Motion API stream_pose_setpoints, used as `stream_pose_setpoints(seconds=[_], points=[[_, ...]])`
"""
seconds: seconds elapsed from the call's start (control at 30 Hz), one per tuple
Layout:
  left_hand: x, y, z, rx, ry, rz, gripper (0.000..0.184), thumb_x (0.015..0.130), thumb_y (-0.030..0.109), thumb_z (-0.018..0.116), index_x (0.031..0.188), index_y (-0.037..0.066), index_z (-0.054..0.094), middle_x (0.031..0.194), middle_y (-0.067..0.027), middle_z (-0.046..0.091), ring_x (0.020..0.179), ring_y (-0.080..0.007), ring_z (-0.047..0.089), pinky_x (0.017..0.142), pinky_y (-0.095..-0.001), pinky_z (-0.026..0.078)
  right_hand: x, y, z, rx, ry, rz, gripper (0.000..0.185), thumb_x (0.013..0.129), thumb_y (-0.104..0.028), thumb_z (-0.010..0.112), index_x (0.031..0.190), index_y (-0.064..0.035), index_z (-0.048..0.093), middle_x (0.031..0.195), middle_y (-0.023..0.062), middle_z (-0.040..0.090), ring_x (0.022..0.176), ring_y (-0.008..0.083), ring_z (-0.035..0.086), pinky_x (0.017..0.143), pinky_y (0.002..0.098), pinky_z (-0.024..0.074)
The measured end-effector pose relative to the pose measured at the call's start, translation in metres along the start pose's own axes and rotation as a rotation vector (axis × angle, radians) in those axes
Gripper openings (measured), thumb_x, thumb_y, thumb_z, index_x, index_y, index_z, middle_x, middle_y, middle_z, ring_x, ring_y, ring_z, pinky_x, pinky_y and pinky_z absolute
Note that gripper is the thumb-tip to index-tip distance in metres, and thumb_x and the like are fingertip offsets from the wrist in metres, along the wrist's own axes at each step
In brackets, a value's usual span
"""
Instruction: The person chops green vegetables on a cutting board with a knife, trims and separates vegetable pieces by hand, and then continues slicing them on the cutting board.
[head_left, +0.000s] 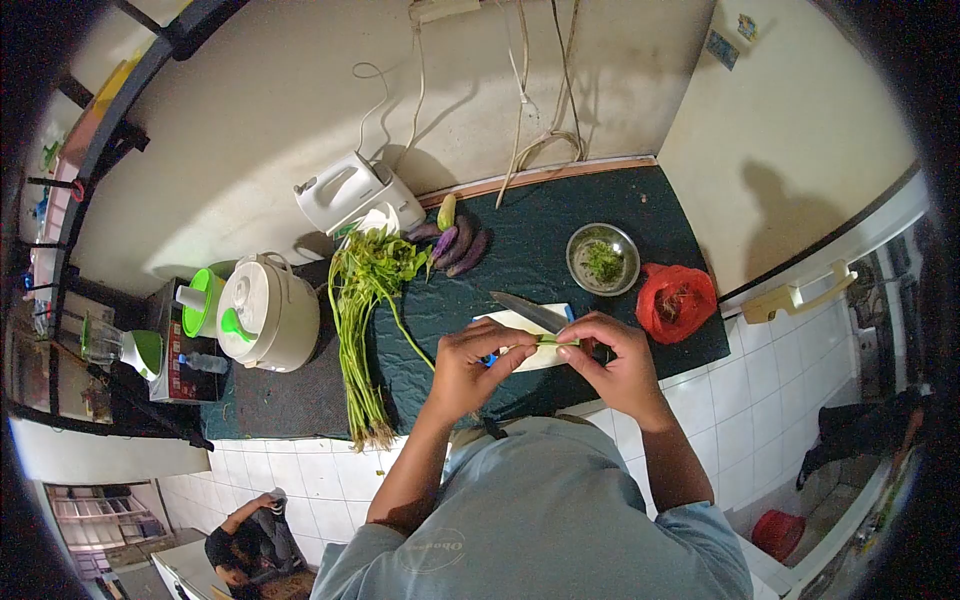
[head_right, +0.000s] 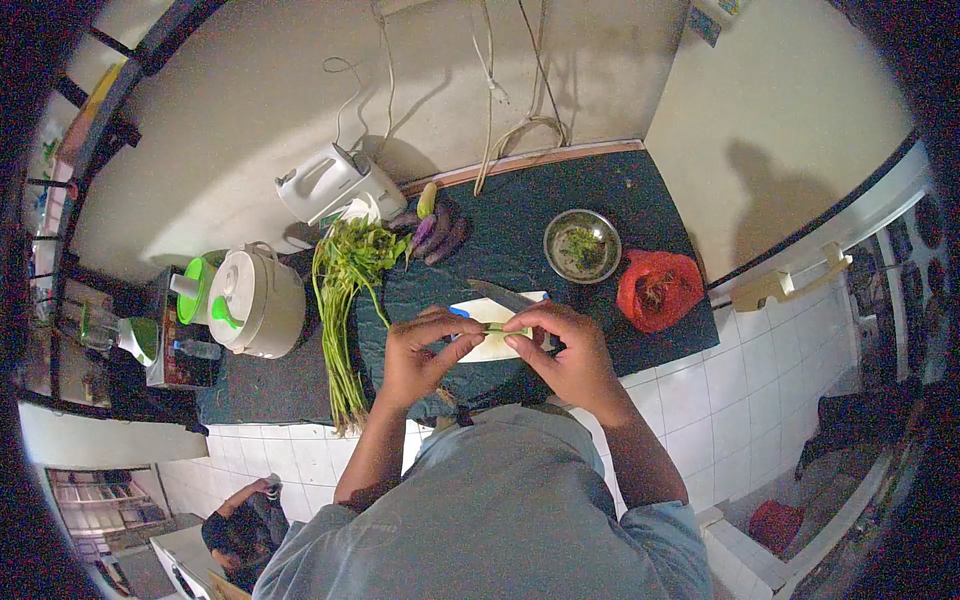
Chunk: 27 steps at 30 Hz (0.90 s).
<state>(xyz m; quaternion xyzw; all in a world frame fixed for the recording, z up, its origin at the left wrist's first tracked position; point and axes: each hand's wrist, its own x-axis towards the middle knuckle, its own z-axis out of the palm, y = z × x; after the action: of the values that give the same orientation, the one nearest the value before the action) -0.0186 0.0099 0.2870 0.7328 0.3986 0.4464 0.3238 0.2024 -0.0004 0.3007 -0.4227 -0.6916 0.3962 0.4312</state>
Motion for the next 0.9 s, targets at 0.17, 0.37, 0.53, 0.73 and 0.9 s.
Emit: stream_pose_setpoints(seconds=[0.17, 0.37, 0.53, 0.73, 0.9], points=[[0.000, 0.008, 0.002, 0.006, 0.048, -0.082, 0.009, 0.081, 0.004, 0.074, 0.089, 0.002, 0.073, 0.085, -0.0096, 0.073, 0.076, -0.0182, 0.067, 0.067, -0.0293, 0.052, 0.000, 0.001, 0.002, -0.005, 0.107, 0.049, 0.014, 0.083, -0.012, 0.075, 0.093, -0.0038, 0.070, 0.084, 0.0047, 0.069, 0.069, 0.0112, 0.061, 0.064, 0.0264, 0.0474], [-0.004, -0.003, 0.014, -0.027, 0.128, -0.195, 0.011, 0.082, 0.006, 0.073, 0.092, 0.003, 0.074, 0.084, -0.0084, 0.073, 0.068, -0.0131, 0.063, 0.061, -0.0266, 0.049, -0.001, 0.027, 0.014, 0.189, 0.137, 0.306, 0.018, 0.085, -0.017, 0.075, 0.093, -0.0020, 0.070, 0.085, 0.0038, 0.070, 0.073, 0.0083, 0.062, 0.065, 0.0246, 0.0476], [-0.011, -0.023, 0.025, -0.200, 0.120, -0.402, 0.012, 0.084, 0.009, 0.073, 0.092, 0.000, 0.071, 0.083, -0.0045, 0.071, 0.071, -0.0083, 0.061, 0.065, -0.0246, 0.049, -0.003, 0.046, 0.021, 0.534, 0.125, 0.490, 0.014, 0.084, -0.013, 0.074, 0.091, -0.0028, 0.068, 0.080, 0.0012, 0.065, 0.071, 0.0063, 0.057, 0.065, 0.0215, 0.0441], [-0.017, -0.050, 0.038, -0.588, 0.110, -0.617, 0.011, 0.088, 0.008, 0.069, 0.092, -0.002, 0.068, 0.086, -0.0052, 0.068, 0.080, -0.0105, 0.063, 0.076, -0.0245, 0.049, -0.014, 0.081, 0.030, 0.815, 0.085, 0.618, 0.022, 0.083, -0.016, 0.075, 0.095, -0.0022, 0.064, 0.080, 0.0018, 0.062, 0.070, 0.0071, 0.056, 0.062, 0.0209, 0.0429], [-0.028, -0.081, 0.050, -0.626, 0.046, -0.671, 0.018, 0.089, 0.010, 0.067, 0.102, -0.003, 0.069, 0.094, -0.0088, 0.071, 0.086, -0.0129, 0.065, 0.079, -0.0254, 0.049, -0.017, 0.101, 0.034, 0.762, 0.104, 0.692, 0.016, 0.084, -0.010, 0.073, 0.096, -0.0012, 0.067, 0.079, 0.0008, 0.061, 0.068, 0.0065, 0.053, 0.062, 0.0219, 0.0431]])
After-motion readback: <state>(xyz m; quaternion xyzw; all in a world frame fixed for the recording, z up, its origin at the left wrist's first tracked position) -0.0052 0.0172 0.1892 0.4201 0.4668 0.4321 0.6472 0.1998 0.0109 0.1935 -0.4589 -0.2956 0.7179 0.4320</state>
